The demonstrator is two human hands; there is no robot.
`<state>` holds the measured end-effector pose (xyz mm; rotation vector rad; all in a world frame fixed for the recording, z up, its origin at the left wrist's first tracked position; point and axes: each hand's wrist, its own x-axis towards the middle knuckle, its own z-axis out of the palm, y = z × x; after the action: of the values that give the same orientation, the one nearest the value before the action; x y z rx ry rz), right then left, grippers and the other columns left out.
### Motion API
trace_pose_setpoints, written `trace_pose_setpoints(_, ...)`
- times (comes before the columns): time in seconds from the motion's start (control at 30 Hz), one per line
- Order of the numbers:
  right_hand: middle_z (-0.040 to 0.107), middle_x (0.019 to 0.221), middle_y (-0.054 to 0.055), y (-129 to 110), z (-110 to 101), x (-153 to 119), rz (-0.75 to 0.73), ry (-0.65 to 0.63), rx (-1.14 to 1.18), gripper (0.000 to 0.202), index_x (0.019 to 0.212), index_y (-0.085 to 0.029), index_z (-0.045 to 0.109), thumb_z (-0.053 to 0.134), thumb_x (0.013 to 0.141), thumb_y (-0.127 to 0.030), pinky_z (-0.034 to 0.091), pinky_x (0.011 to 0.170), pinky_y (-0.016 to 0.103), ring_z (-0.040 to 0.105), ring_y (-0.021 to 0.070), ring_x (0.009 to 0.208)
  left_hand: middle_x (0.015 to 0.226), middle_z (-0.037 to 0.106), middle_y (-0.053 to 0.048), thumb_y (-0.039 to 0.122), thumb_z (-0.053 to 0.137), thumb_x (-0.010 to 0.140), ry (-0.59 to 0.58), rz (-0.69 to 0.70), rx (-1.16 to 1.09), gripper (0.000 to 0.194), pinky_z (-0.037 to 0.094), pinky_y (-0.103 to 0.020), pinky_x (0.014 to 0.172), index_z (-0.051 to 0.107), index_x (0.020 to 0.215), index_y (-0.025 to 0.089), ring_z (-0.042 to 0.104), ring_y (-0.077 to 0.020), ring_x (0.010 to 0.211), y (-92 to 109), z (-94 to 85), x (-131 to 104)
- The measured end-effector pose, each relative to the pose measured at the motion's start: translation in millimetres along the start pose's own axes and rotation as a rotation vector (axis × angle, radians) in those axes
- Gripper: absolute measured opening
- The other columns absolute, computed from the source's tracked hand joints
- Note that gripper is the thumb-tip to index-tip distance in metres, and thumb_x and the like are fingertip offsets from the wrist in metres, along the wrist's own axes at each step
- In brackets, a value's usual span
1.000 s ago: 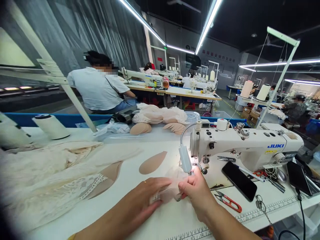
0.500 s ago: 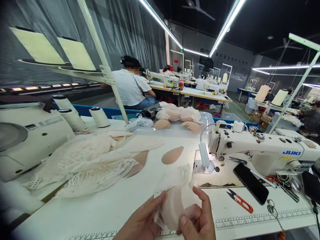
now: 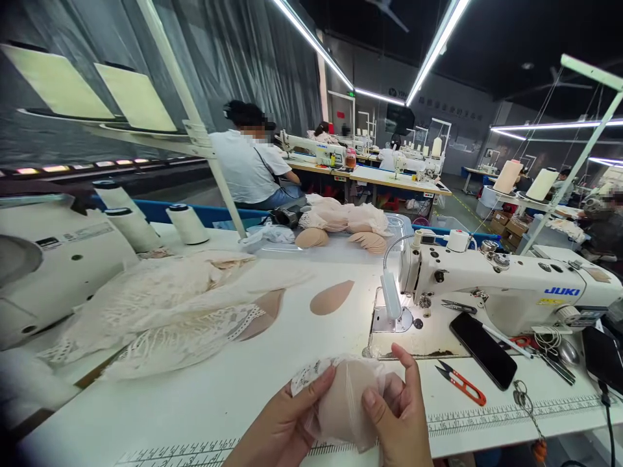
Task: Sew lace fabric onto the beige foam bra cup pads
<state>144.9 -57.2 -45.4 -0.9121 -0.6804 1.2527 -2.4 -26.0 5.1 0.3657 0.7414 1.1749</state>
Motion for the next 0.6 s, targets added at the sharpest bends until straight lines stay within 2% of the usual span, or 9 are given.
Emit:
trace_pose_setpoints(0.1,0.078,0.092,0.002,2.4,-3.2,1.5,0.004,-0.015,0.007,0.102,0.159,-0.029,0.041,0.096,0.076,-0.053,0.061,0.081,0.039,0.076,0.0259,0.086,0.122,0.083,-0.011,0.025,0.102,0.070,0.032,0.009,0.021,0.071,0.067,-0.040,0.089,0.075,0.135,0.022,0.081,-0.0361,0.105,-0.5,2.7,0.2)
trace_pose_setpoints(0.3,0.079,0.090,0.002,2.6,-7.4,4.3,-0.008,-0.028,0.013,0.101,0.156,-0.028,0.044,0.098,0.075,-0.052,0.061,0.081,0.040,0.076,0.0263,0.084,0.122,0.083,-0.009,0.021,0.103,0.065,0.010,-0.029,0.037,0.061,0.066,-0.036,0.085,0.079,0.122,0.021,0.081,-0.0332,0.104,-1.1,5.9,0.1)
trace_pose_setpoints(0.43,0.079,0.089,0.003,2.8,-8.9,4.0,-0.015,-0.022,-0.011,0.098,0.155,-0.026,0.047,0.097,0.075,-0.052,0.061,0.081,0.039,0.077,0.0268,0.086,0.112,0.084,-0.010,0.029,0.101,0.071,-0.058,-0.117,0.024,0.039,0.066,-0.033,0.079,0.083,0.102,0.015,0.080,-0.0318,0.100,1.9,5.0,1.8)
trace_pose_setpoints(0.6,0.081,0.092,0.005,2.0,-8.8,3.1,-0.026,-0.029,-0.033,0.093,0.151,-0.026,0.049,0.096,0.076,-0.053,0.061,0.086,0.040,0.077,0.0274,0.090,0.094,0.084,-0.008,0.027,0.102,0.070,-0.137,-0.213,0.004,0.031,0.065,-0.031,0.077,0.085,0.093,0.014,0.079,-0.0301,0.095,3.3,7.3,4.5)
